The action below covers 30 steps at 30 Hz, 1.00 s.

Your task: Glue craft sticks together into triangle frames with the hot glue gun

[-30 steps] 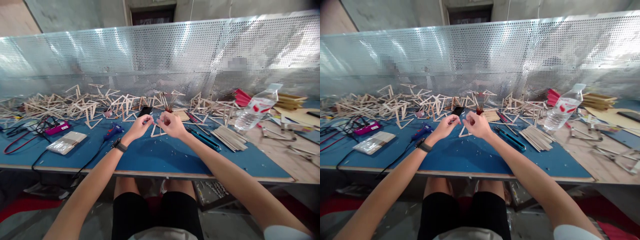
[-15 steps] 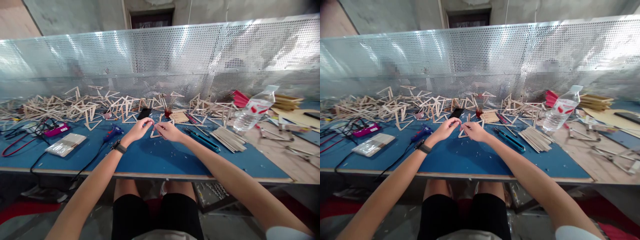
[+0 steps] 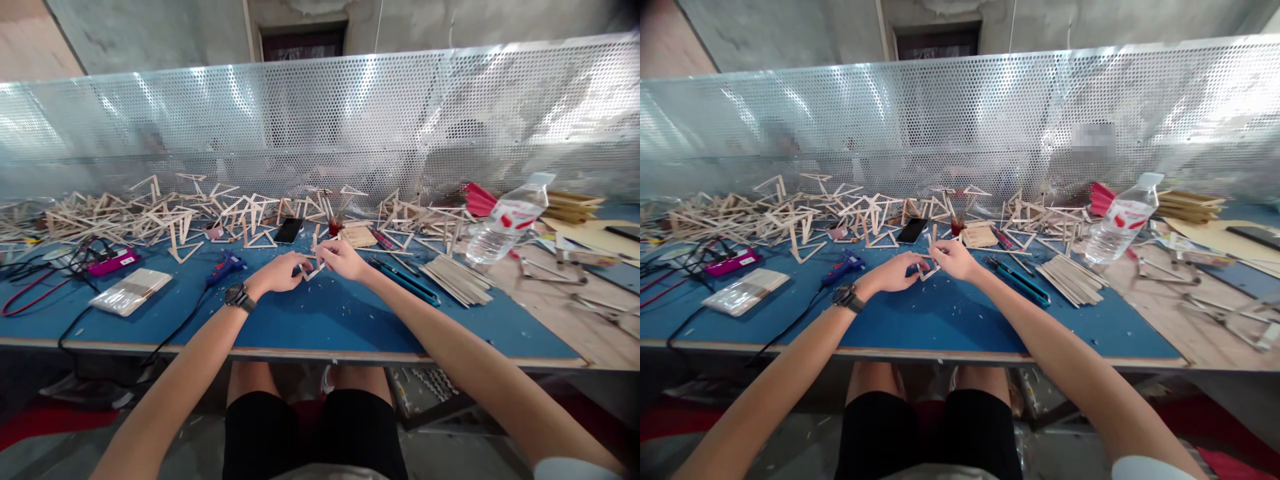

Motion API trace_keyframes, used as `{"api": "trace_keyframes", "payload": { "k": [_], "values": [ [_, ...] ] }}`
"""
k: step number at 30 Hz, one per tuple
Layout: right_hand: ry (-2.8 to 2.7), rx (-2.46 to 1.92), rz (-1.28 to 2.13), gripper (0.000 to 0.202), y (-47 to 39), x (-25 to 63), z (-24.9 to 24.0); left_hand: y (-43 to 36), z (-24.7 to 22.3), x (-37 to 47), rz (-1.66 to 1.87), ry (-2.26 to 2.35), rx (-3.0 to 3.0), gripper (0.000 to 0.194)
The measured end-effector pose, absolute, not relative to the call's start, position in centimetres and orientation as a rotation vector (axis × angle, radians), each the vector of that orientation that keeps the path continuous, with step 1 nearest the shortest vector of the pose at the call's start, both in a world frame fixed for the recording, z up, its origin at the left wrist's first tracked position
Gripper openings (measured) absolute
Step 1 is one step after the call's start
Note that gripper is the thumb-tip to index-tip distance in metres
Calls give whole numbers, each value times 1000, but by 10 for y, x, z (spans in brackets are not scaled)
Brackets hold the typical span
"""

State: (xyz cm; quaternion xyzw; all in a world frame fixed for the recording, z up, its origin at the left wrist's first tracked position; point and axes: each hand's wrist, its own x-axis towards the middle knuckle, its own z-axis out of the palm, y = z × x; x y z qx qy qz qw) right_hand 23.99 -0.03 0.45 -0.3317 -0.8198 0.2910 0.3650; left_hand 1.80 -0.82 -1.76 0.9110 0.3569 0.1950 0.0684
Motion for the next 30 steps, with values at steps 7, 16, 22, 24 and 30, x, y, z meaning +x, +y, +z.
{"api": "trace_keyframes", "payload": {
  "k": [7,16,22,24,30],
  "values": [
    [-1972,-819,1203,34,4,243,7,-14,-10,17,528,1149,2732,17],
    [-2320,-976,387,38,13,248,-6,-12,-8,13,504,1183,2697,16],
    [-2429,-1197,265,35,9,249,-5,-13,-5,11,475,1211,2649,20],
    [-2461,-1209,350,39,9,250,-3,-12,-6,10,476,1213,2633,20],
    [-2483,-978,905,46,7,248,-1,-10,-8,10,454,1213,2608,19]
  ]
}}
